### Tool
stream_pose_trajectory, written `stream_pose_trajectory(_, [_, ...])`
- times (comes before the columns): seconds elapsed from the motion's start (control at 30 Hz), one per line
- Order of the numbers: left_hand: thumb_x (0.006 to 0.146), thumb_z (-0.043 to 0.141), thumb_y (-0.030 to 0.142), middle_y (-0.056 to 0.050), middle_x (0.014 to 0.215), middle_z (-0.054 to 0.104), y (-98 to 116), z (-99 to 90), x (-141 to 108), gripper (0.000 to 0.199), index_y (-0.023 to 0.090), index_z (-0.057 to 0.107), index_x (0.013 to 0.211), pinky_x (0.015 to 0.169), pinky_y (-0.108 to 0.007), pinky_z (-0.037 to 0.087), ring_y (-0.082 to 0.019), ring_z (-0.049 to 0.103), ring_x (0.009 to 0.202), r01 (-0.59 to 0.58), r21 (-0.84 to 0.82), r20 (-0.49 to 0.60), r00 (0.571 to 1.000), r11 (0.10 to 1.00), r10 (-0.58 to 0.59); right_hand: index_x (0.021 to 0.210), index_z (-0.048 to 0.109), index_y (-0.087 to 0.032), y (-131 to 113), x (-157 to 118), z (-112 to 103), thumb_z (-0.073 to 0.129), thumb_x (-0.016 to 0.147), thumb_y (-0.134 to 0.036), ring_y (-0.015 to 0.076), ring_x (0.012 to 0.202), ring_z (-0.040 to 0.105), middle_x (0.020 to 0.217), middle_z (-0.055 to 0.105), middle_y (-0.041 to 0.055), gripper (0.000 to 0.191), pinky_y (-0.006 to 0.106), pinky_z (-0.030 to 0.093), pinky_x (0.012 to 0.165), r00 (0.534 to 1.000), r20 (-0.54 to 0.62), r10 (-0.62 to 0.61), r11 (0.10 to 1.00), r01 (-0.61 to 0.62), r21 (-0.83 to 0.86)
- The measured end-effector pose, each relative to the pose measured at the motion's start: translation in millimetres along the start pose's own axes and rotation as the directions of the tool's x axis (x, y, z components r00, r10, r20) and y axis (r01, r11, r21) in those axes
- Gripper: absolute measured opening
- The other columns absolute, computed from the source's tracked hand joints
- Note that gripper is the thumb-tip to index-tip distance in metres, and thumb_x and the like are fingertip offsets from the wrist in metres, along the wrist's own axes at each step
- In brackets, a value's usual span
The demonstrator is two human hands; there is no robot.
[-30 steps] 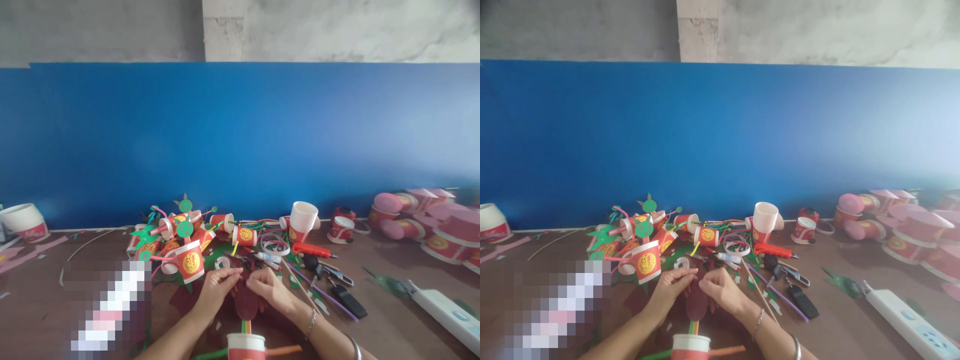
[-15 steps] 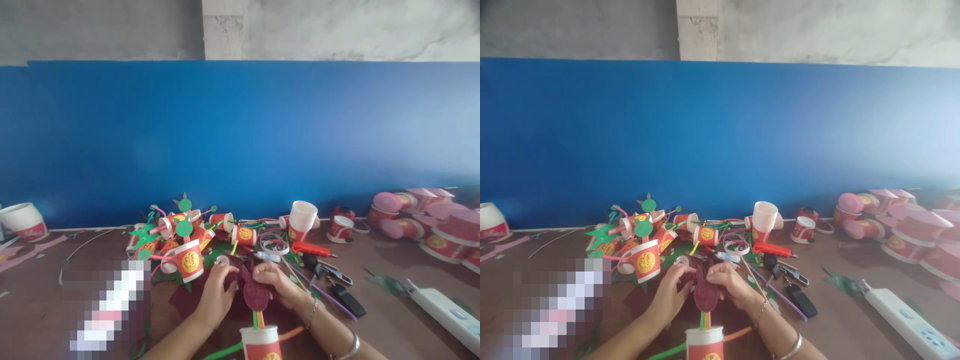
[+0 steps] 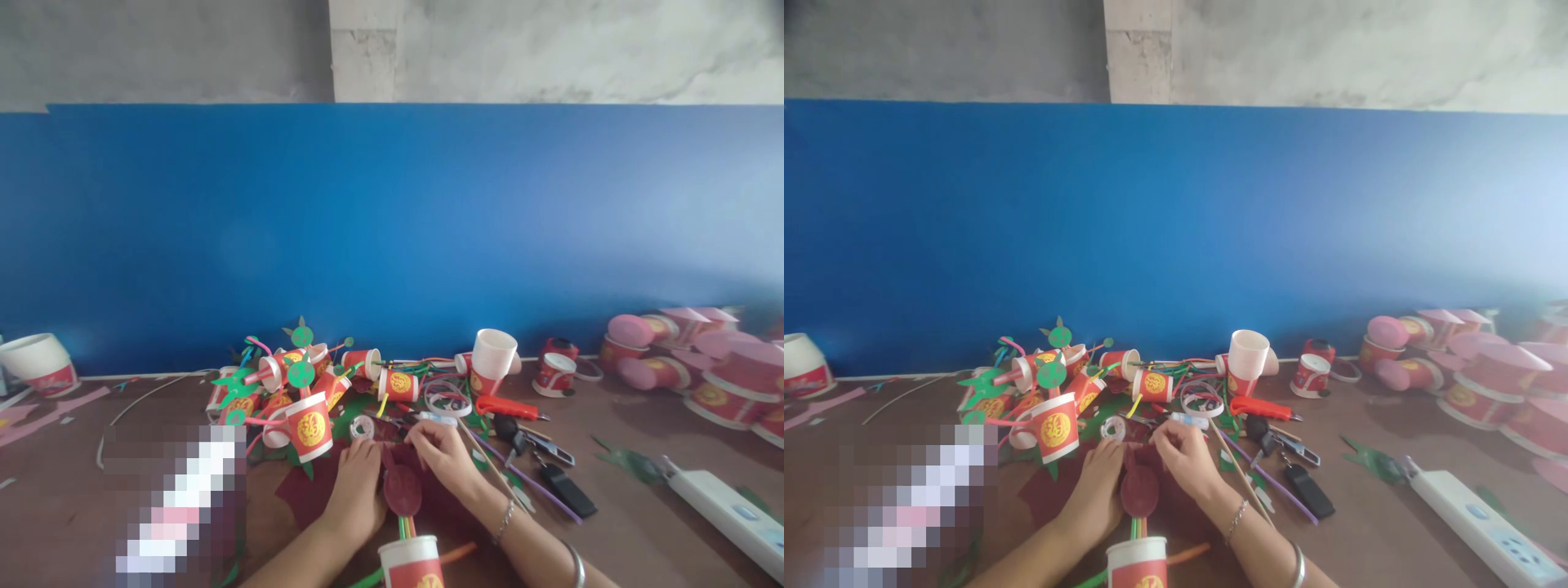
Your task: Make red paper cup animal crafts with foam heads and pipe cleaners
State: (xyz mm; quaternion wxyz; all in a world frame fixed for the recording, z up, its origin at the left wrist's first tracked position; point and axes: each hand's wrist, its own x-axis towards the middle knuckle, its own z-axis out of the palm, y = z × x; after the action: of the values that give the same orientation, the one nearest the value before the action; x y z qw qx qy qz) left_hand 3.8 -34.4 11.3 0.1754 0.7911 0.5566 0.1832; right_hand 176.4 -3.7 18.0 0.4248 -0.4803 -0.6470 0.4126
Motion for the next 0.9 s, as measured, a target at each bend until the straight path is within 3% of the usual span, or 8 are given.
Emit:
stream_pose_trajectory(0.07, [0.07,0.048,0.012,-0.013,0.121,0.057,0,-0.8,-1,0.05,0.017,0.054,0.119,0.095,-0.04,0.033,-0.029,0.044,0.118,-0.001,-0.003,-0.023,1.0,1.0,0.001,0.072,0.064,-0.017,5,2,0,0.053,0.081,-0.034,0.0135,0.048,0.053,0.054,0.058,-0.0003,0.022,0.024,0.038,0.048,0.998,-0.041,-0.042,0.993,0.038,-0.114])
stream_pose_trajectory(0.17, [0.066,0.048,0.01,-0.012,0.124,0.056,-1,-1.1,-3,0.059,0.018,0.051,0.124,0.095,-0.04,0.032,-0.03,0.043,0.118,-0.004,-0.001,-0.05,0.999,1.0,0.004,0.075,0.069,-0.017,9,3,1,0.052,0.08,-0.026,0.018,0.06,0.061,0.066,0.068,0.0042,0.02,0.027,0.044,0.057,0.997,-0.004,-0.083,0.957,0.078,-0.281])
stream_pose_trajectory(0.33, [0.068,0.048,0.01,-0.012,0.122,0.057,-2,0.4,-1,0.054,0.019,0.053,0.121,0.095,-0.041,0.033,-0.03,0.043,0.12,0.032,-0.034,-0.032,0.999,0.999,-0.033,0.082,0.074,-0.019,3,-4,4,0.054,0.075,-0.019,0.0191,0.066,0.064,0.074,0.073,0.0054,0.021,0.026,0.045,0.061,0.991,0.123,-0.056,0.889,0.106,-0.446])
stream_pose_trajectory(0.57, [0.071,0.047,0.01,-0.01,0.108,0.064,-10,11.2,2,0.041,0.02,0.057,0.11,0.092,-0.038,0.035,-0.027,0.053,0.105,-0.037,-0.226,-0.122,0.992,0.973,0.009,0.09,0.074,-0.02,-8,-13,7,0.056,0.069,-0.014,0.018,0.063,0.064,0.072,0.073,0.0046,0.029,0.024,0.039,0.055,0.974,0.223,-0.05,0.844,0.16,-0.513])
stream_pose_trajectory(0.77, [0.072,0.05,0.012,-0.011,0.113,0.057,-12,6.6,0,0.042,0.018,0.057,0.112,0.091,-0.039,0.033,-0.029,0.047,0.107,-0.002,-0.008,-0.15,0.989,1.0,0.001,0.096,0.073,-0.021,-12,-15,6,0.058,0.07,-0.018,0.0254,0.079,0.07,0.087,0.076,0.0079,0.03,0.027,0.043,0.064,0.969,0.238,-0.061,0.792,0.192,-0.579])
stream_pose_trajectory(0.9, [0.072,0.054,0.018,-0.012,0.107,0.056,-9,1.3,-3,0.033,0.016,0.062,0.103,0.094,-0.041,0.03,-0.03,0.046,0.105,0.041,0.098,-0.123,0.992,0.994,-0.029,0.097,0.072,-0.021,-12,-15,6,0.057,0.07,-0.015,0.0239,0.077,0.07,0.086,0.076,0.0066,0.032,0.026,0.044,0.064,0.97,0.231,-0.07,0.794,0.195,-0.576])
